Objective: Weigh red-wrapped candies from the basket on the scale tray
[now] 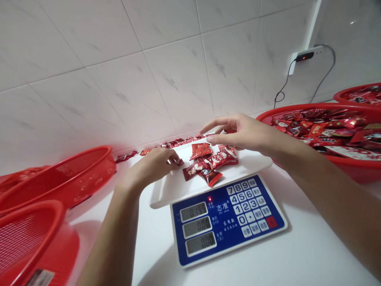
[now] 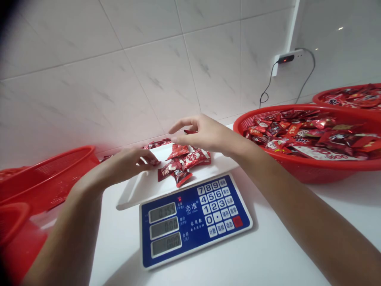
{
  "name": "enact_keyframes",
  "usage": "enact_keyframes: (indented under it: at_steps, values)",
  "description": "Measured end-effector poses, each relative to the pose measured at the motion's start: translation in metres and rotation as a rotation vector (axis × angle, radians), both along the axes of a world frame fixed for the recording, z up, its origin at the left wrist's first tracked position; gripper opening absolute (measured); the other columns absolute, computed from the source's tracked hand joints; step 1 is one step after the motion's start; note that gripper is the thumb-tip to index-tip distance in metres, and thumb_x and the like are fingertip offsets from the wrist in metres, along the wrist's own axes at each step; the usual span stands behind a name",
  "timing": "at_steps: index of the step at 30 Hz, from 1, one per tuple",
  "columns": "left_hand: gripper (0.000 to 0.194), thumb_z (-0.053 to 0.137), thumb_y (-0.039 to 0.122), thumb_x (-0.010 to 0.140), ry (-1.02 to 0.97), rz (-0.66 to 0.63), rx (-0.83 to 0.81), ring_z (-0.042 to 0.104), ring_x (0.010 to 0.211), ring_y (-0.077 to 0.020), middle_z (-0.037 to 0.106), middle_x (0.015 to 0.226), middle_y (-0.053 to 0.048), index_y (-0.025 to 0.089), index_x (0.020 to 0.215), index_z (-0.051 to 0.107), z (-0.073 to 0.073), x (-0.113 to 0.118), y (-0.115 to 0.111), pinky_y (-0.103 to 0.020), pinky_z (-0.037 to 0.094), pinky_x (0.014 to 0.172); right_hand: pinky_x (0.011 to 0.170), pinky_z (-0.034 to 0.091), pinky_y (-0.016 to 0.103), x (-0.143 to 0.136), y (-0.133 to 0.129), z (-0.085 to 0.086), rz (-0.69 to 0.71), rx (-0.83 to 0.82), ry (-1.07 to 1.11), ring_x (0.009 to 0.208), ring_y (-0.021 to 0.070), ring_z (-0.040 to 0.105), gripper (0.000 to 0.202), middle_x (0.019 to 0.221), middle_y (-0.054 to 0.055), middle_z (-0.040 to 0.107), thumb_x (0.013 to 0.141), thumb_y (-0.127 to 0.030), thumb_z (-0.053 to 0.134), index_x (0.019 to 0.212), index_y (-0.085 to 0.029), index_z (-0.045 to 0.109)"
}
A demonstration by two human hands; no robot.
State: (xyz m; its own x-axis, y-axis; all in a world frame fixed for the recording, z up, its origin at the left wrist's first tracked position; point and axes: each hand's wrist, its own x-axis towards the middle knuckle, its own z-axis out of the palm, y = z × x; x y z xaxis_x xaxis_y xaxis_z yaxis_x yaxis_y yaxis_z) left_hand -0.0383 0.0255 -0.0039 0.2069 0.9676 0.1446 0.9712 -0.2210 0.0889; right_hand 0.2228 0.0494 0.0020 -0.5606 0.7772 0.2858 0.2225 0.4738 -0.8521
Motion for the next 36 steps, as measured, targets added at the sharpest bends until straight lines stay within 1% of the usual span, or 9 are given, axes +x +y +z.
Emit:
enact_keyframes:
  at_steps: [2,5,8,10,15,24,30,33,36]
  values:
    - [0.018,0.056,0.032,0.081,-0.123,0.052,0.152,0.066,0.066,-0.0213,0.075,0.075,-0.005,0.026,0.075,0.071,0.008,0.006,-0.006,-0.033,0.050,0.061,0.056,0.039,0.027,0.000,-0.002,0.001,-0.017,0.006,0.013,0.065,0.0138,0.054,0.037,0.084,0.007,0.065,0.085,-0.043,0.071,0.113,-0.020,0.073]
    - [0.014,0.063,0.034,0.082,-0.510,0.038,0.413,0.070,0.075,-0.0206,0.077,0.083,-0.003,0.025,0.088,0.072,0.019,0.025,-0.020,-0.033,0.055,0.067,0.057,0.041,0.027,-0.002,-0.005,0.002,-0.010,0.007,0.067,0.068,0.0145,0.056,0.042,0.088,0.007,0.066,0.084,-0.046,0.071,0.118,-0.020,0.071]
    - [0.010,0.073,0.029,0.077,-0.793,-0.125,0.410,0.072,0.081,-0.0196,0.076,0.085,-0.001,0.025,0.085,0.071,0.025,0.051,-0.036,-0.032,0.060,0.075,0.055,0.040,0.025,-0.007,-0.009,0.002,0.053,-0.007,0.142,0.067,0.0135,0.056,0.048,0.085,0.004,0.066,0.084,-0.048,0.072,0.124,-0.024,0.066]
    - [0.012,0.076,0.031,0.077,-0.832,-0.183,0.384,0.072,0.077,-0.0185,0.074,0.080,0.000,0.024,0.080,0.068,0.025,0.065,-0.044,-0.031,0.061,0.072,0.055,0.039,0.024,-0.010,-0.013,0.002,0.102,-0.029,0.174,0.065,0.0126,0.056,0.044,0.080,0.002,0.064,0.084,-0.049,0.071,0.119,-0.024,0.068]
    - [0.015,0.075,0.026,0.081,-0.696,-0.183,0.469,0.068,0.072,-0.0143,0.069,0.075,0.002,0.023,0.075,0.062,0.021,0.075,-0.048,-0.025,0.056,0.065,0.056,0.039,0.023,-0.015,-0.016,0.001,0.117,-0.028,0.206,0.063,0.0102,0.054,0.030,0.072,-0.001,0.058,0.082,-0.044,0.074,0.094,-0.017,0.068]
    - [0.016,0.074,0.019,0.080,-0.598,-0.124,0.492,0.062,0.066,-0.0117,0.065,0.070,0.004,0.022,0.074,0.060,0.020,0.076,-0.048,-0.025,0.048,0.059,0.056,0.038,0.024,-0.014,-0.010,-0.002,0.111,0.004,0.197,0.061,0.0096,0.053,0.027,0.069,-0.002,0.057,0.080,-0.038,0.076,0.091,-0.015,0.068]
    - [0.017,0.077,0.037,0.075,-0.373,-0.073,0.186,0.066,0.076,-0.0191,0.072,0.082,0.000,0.024,0.082,0.069,0.022,0.048,-0.038,-0.032,0.051,0.067,0.053,0.036,0.023,-0.008,-0.006,0.003,0.022,0.016,0.232,0.062,0.0099,0.052,0.024,0.076,0.003,0.064,0.082,-0.037,0.075,0.087,-0.015,0.068]
    - [0.021,0.073,0.042,0.076,-0.174,-0.062,0.069,0.067,0.083,-0.0236,0.074,0.091,-0.002,0.026,0.089,0.069,0.014,0.031,-0.028,-0.037,0.051,0.071,0.050,0.034,0.023,-0.005,-0.004,0.005,-0.059,0.007,0.273,0.059,0.0090,0.050,0.019,0.077,0.004,0.065,0.085,-0.032,0.073,0.082,-0.015,0.065]
    - [0.024,0.069,0.040,0.079,-0.121,-0.111,0.022,0.067,0.089,-0.0246,0.073,0.100,-0.003,0.027,0.099,0.065,0.005,0.028,-0.021,-0.037,0.052,0.072,0.050,0.035,0.023,-0.005,-0.004,0.005,-0.081,0.028,0.319,0.058,0.0080,0.049,0.015,0.075,0.003,0.064,0.088,-0.025,0.067,0.077,-0.015,0.061]
